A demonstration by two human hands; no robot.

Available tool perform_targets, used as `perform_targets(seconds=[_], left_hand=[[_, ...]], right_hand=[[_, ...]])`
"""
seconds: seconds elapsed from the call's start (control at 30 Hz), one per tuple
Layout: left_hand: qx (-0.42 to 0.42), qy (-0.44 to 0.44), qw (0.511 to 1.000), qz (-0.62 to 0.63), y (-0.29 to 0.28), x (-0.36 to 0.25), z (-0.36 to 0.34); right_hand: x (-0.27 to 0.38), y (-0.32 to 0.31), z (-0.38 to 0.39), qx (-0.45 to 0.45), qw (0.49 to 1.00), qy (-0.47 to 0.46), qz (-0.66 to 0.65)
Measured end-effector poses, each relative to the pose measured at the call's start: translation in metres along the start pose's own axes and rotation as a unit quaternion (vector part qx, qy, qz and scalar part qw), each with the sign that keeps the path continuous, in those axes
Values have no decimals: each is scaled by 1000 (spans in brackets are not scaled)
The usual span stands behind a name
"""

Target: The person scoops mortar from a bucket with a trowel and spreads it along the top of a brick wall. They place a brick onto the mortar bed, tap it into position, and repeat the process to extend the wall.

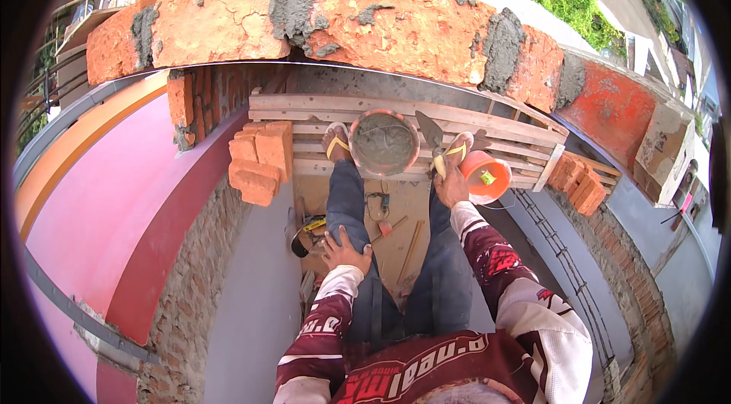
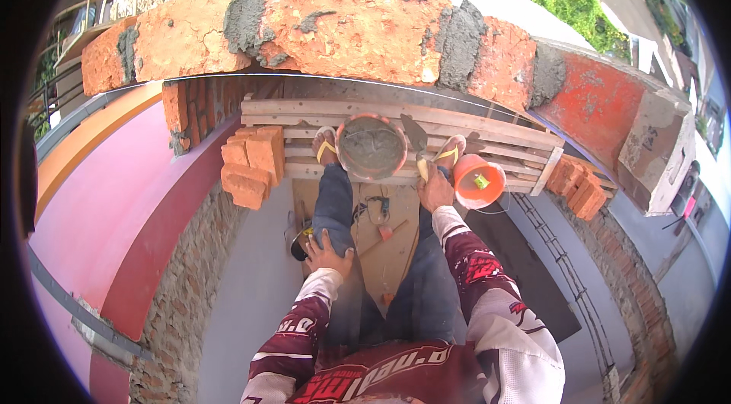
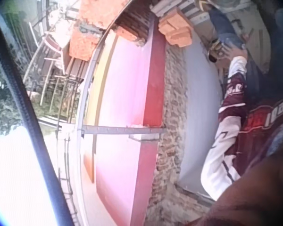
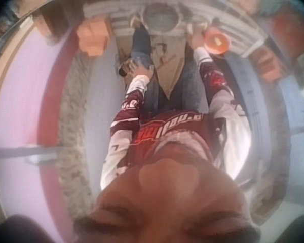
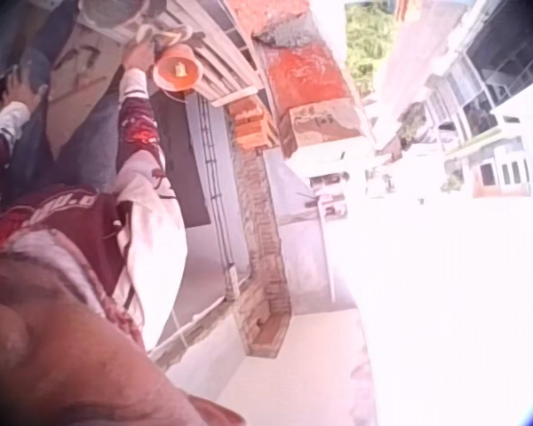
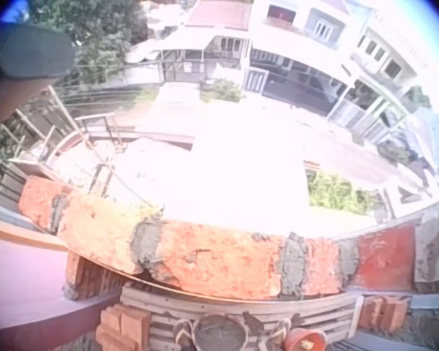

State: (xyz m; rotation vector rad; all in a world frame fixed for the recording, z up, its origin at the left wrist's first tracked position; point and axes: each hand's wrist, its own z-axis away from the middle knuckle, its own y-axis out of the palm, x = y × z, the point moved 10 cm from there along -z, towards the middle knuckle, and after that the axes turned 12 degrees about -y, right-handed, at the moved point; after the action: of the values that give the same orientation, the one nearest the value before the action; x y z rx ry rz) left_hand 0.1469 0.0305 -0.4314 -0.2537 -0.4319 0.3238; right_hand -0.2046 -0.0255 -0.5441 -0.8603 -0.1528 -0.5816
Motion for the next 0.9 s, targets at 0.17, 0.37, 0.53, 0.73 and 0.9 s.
perform_targets(seconds=[0.17, 0.37, 0.53, 0.73, 0.9], left_hand=[[-3, -1, 1000, 6, 5, -4, 1], [-13, 5, 1000, 13, 3, -6, 3], [-11, 1, 1000, 12, 6, -2, 0], [-12, -5, 1000, -4, 19, 4, -2], [-27, -2, 1000, -1, 17, 3, -1]], right_hand=[[5, -1, -23, 80, 997, -15, 18], [29, -35, -4, 37, 997, -63, 38], [48, -24, -88, 95, 975, -156, 126], [91, 16, -143, 201, 933, -268, 134], [75, -18, -104, 145, 959, -201, 136]])
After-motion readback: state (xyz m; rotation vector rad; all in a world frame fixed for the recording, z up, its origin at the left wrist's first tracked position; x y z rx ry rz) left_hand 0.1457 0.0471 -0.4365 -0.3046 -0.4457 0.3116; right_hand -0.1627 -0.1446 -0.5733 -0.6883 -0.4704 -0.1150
